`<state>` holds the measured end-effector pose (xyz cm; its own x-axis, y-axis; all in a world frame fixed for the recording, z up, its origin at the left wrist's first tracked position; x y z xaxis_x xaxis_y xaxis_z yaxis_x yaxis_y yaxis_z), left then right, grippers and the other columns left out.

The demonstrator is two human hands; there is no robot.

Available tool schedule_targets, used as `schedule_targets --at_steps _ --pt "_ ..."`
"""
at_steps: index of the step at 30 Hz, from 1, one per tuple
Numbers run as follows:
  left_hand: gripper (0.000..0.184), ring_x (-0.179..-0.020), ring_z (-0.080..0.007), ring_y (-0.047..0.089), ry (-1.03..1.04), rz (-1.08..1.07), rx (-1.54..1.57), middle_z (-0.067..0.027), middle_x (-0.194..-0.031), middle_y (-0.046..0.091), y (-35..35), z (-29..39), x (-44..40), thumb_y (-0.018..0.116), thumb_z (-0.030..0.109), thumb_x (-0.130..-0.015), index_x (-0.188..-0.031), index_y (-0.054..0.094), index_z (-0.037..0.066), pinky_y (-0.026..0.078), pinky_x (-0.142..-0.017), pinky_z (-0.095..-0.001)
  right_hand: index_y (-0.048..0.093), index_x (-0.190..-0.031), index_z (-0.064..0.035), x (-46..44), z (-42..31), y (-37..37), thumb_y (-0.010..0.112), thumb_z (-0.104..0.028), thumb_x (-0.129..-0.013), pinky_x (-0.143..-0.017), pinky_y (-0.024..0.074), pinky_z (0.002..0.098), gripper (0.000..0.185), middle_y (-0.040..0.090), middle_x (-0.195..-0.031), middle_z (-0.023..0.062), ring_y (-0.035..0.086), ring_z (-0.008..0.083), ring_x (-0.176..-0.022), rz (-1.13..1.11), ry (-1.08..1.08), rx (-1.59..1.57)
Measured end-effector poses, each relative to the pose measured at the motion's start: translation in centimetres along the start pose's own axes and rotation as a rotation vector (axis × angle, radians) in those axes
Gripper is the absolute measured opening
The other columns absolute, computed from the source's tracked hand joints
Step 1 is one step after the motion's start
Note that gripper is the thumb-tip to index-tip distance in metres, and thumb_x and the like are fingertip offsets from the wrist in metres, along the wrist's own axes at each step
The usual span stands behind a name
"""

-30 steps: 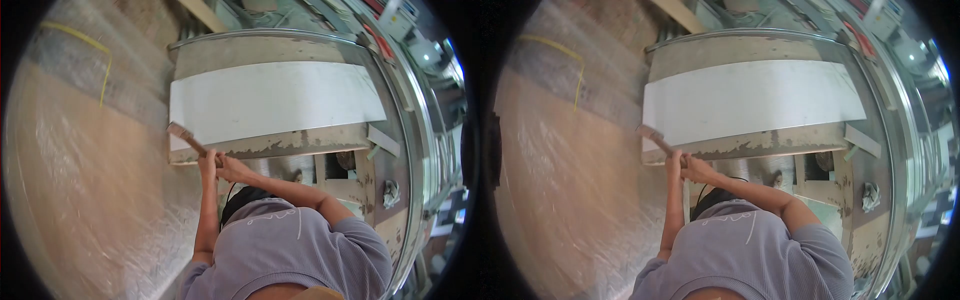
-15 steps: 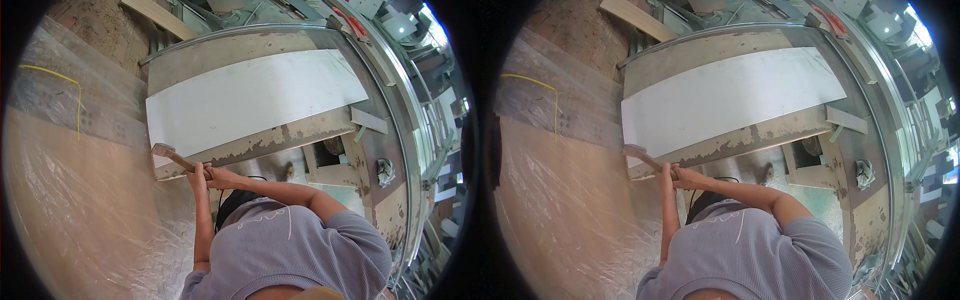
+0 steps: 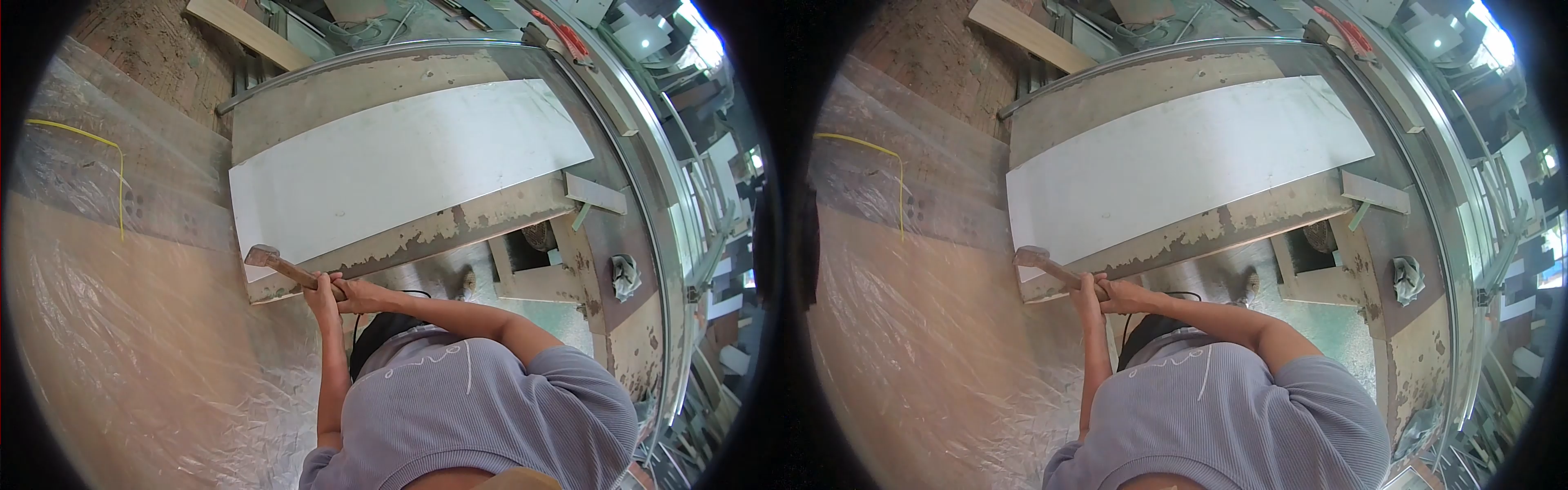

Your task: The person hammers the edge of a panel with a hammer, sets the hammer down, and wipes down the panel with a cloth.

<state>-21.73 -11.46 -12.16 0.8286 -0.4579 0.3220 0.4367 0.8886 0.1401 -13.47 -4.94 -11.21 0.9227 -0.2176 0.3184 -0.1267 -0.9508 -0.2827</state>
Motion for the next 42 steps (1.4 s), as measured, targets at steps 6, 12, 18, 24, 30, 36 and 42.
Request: schedule_targets --at_steps 6,12,18,24,30,36,42 --pt "0.03 -0.073 -0.0188 0.063 -0.013 -0.006 0.018 -0.0163 -0.083 0.062 0.1 0.0 0.1 0.052 0.008 -0.084 -0.109 0.038 -0.003 0.049 -0.07 -0.028 0.048 -0.107 0.0017 -0.2 0.2 0.1 0.06 -0.042 -0.078 -0.058 0.0505 0.0365 0.054 0.062 -0.076 0.0166 0.062 0.0277 -0.065 0.025 -0.077 -0.007" --pt "0.03 -0.074 -0.0182 0.062 0.037 -0.013 -0.006 -0.0163 -0.083 0.062 0.0 -0.2 -0.2 0.051 0.009 -0.084 -0.108 0.038 -0.003 0.048 -0.071 -0.0275 0.048 -0.107 -0.0005 0.3 0.1 0.0 0.057 -0.044 -0.077 -0.063 0.0471 0.0384 0.054 0.06 -0.076 0.0143 0.06 0.0274 -0.069 -0.032 -0.041 -0.135" --pt "0.032 -0.074 -0.018 0.061 0.028 -0.005 -0.002 -0.0166 -0.082 0.063 0.2 0.1 0.2 0.051 0.009 -0.083 -0.109 0.038 -0.004 0.048 -0.071 -0.027 0.048 -0.107 -0.0006 -0.2 0.6 0.5 0.057 -0.046 -0.077 -0.062 0.0473 0.0366 0.055 0.059 -0.076 0.0132 0.059 0.0247 -0.068 -0.051 -0.066 -0.161" --pt "0.034 -0.075 -0.0183 0.061 0.023 0.005 -0.013 -0.0159 -0.081 0.062 0.2 0.0 0.1 0.051 0.009 -0.082 -0.111 0.039 -0.005 0.047 -0.072 -0.0269 0.046 -0.107 -0.0007 0.0 0.6 0.5 0.058 -0.042 -0.077 -0.055 0.0479 0.0333 0.052 0.058 -0.074 0.011 0.058 0.0204 -0.062 -0.046 -0.059 -0.198" --pt "0.03 -0.072 -0.0189 0.062 0.043 0.021 -0.024 -0.0152 -0.081 0.062 0.2 0.2 0.4 0.052 0.01 -0.083 -0.107 0.04 -0.005 0.048 -0.069 -0.0276 0.046 -0.107 0.0 0.0 0.7 0.8 0.059 -0.043 -0.077 -0.055 0.0482 0.0323 0.054 0.058 -0.074 0.01 0.058 0.0191 -0.061 -0.082 -0.045 -0.205" --pt "0.025 -0.067 -0.0195 0.061 -0.024 0.026 -0.009 -0.0146 -0.078 0.063 -0.2 0.4 -0.4 0.053 0.014 -0.084 -0.099 0.045 -0.005 0.049 -0.061 -0.0295 0.049 -0.102 0.0011 0.9 -0.8 -0.1 0.059 -0.032 -0.077 -0.051 0.0473 0.0294 0.043 0.055 -0.068 0.0064 0.056 0.0155 -0.056 0.037 0.055 -0.308" --pt "0.025 -0.06 -0.0189 0.06 -0.121 0.031 0.069 -0.0133 -0.073 0.062 2.0 5.1 0.9 0.056 0.017 -0.08 -0.09 0.049 -0.005 0.049 -0.052 -0.0311 0.048 -0.116 0.0044 1.7 -5.0 -2.5 0.058 -0.032 -0.075 -0.052 0.049 0.0309 0.056 0.06 -0.073 0.0126 0.06 0.0193 -0.057 0.147 0.062 -0.252"
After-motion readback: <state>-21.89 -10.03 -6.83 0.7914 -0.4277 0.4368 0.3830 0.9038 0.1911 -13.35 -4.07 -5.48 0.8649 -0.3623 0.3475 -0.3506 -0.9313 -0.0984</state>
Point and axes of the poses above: each hand's wrist, its own x-axis away from the middle knuckle, its own y-axis out of the palm, z = x × y, the point moved 6 cm from there along -x, towards the middle knuckle
